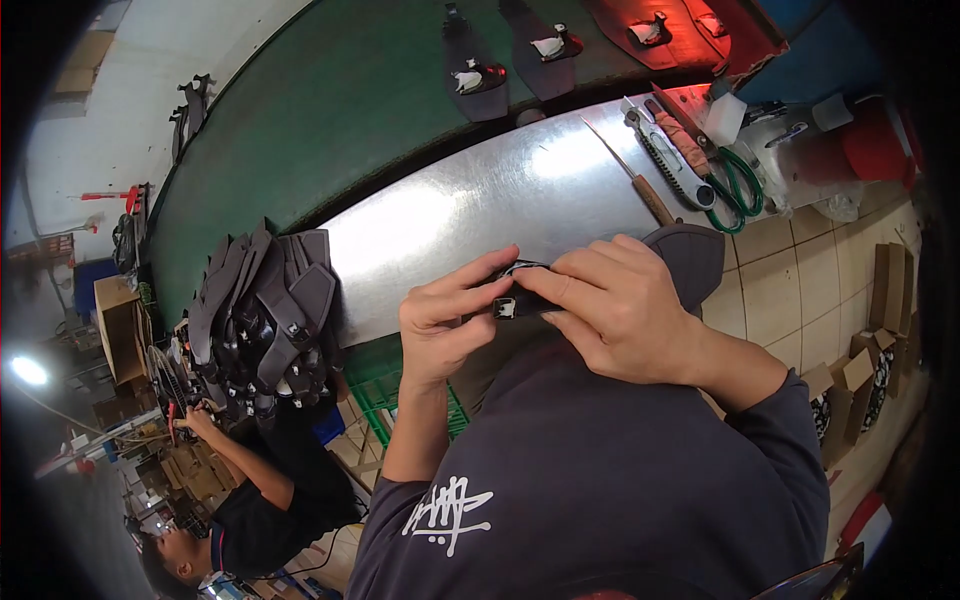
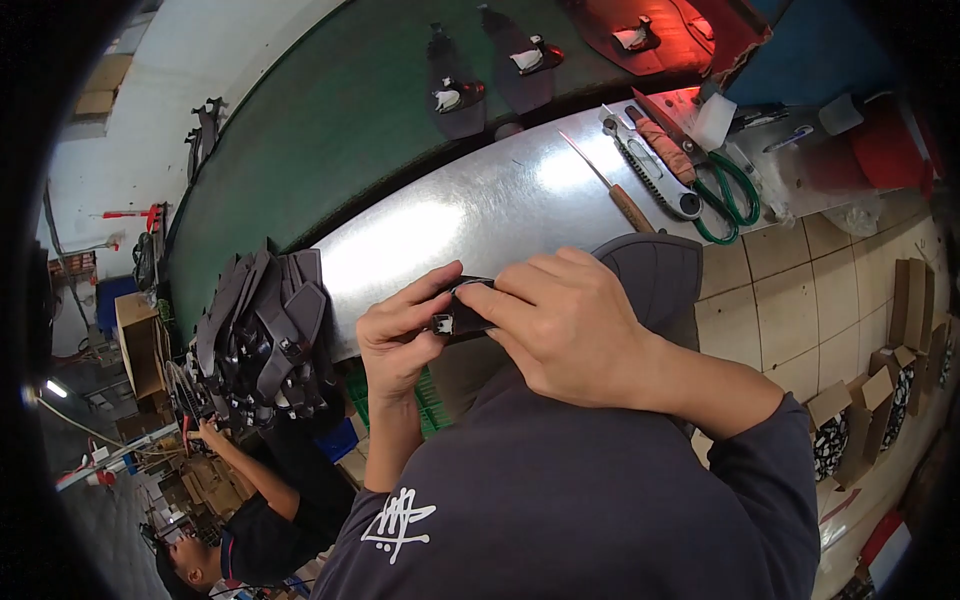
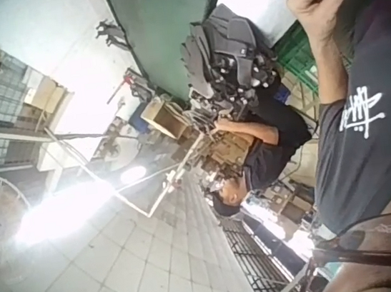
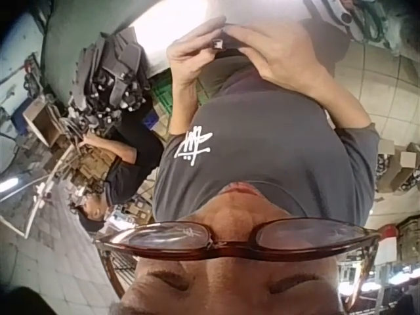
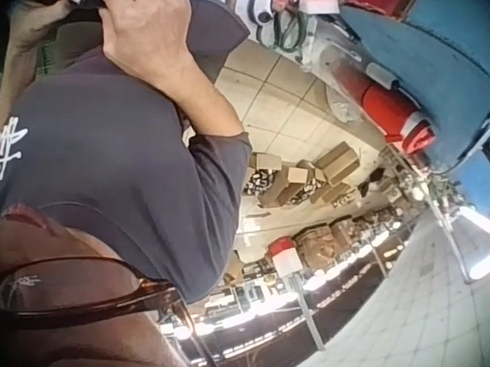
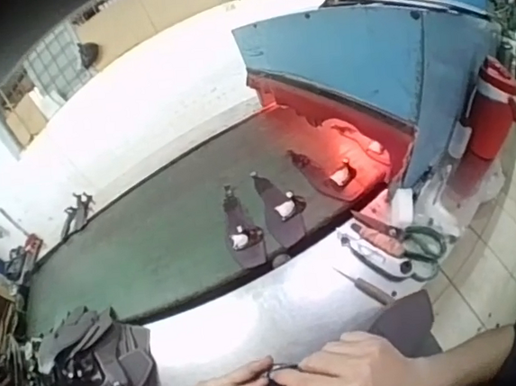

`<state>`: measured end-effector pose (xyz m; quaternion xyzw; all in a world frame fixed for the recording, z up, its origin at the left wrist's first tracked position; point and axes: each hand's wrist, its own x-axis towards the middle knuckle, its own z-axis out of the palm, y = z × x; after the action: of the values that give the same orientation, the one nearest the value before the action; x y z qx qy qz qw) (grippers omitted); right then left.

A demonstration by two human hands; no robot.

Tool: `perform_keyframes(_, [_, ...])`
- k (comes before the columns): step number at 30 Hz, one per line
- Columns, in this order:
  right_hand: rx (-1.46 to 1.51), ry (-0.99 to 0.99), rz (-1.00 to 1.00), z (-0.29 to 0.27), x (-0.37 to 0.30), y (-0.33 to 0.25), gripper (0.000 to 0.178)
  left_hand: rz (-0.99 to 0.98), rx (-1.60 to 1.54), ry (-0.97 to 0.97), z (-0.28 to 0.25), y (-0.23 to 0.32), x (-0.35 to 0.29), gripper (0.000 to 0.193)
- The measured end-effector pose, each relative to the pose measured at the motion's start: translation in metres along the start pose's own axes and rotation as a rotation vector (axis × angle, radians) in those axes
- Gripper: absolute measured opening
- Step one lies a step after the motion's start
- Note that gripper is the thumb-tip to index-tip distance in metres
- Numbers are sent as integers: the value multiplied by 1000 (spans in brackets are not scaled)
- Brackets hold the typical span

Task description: Assembling and adjusting shoe components on a production line using an awl and other tools.

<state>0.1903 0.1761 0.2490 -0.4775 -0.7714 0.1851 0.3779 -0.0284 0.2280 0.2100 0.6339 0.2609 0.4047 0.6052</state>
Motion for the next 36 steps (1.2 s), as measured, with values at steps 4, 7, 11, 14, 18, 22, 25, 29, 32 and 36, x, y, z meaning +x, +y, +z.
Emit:
perform_keyframes(4, [-48, -32, -11, 3, 0, 1, 41, -73, 48, 15, 6, 4, -2, 43])
perform_keyframes(7, [67, -73, 86, 6, -1, 8, 41, -133, -23, 97, 13, 2, -2, 43])
perform_keyframes(11, [242, 35, 209, 16, -3, 17, 35, -397, -182, 170, 16, 0, -4, 43])
perform_keyframes(14, [308, -86, 277, 17, -6, 21, 28, -415, -263, 204, 16, -5, -6, 43])
perform_keyframes(18, [287, -71, 248, 20, -9, 24, 15, -452, -262, 196, 19, -3, -3, 43])
perform_keyframes(22, [151, -95, 178, 16, -8, 21, 16, -461, -279, 204, 20, -3, -4, 43])
perform_keyframes(25, [93, -103, 110, 15, -6, 21, 16, -437, -197, 221, 25, 0, -2, 41])
perform_keyframes(29, [12, -160, 15, 14, -4, 27, 17, -482, -198, 237, 23, -4, -1, 41])
perform_keyframes(32, [49, -201, -20, 14, -4, 30, 21, -507, -189, 245, 17, -8, 0, 39])
perform_keyframes(36, [197, -193, 103, 20, -9, 33, 25, -527, -196, 253, 16, -8, 4, 40])
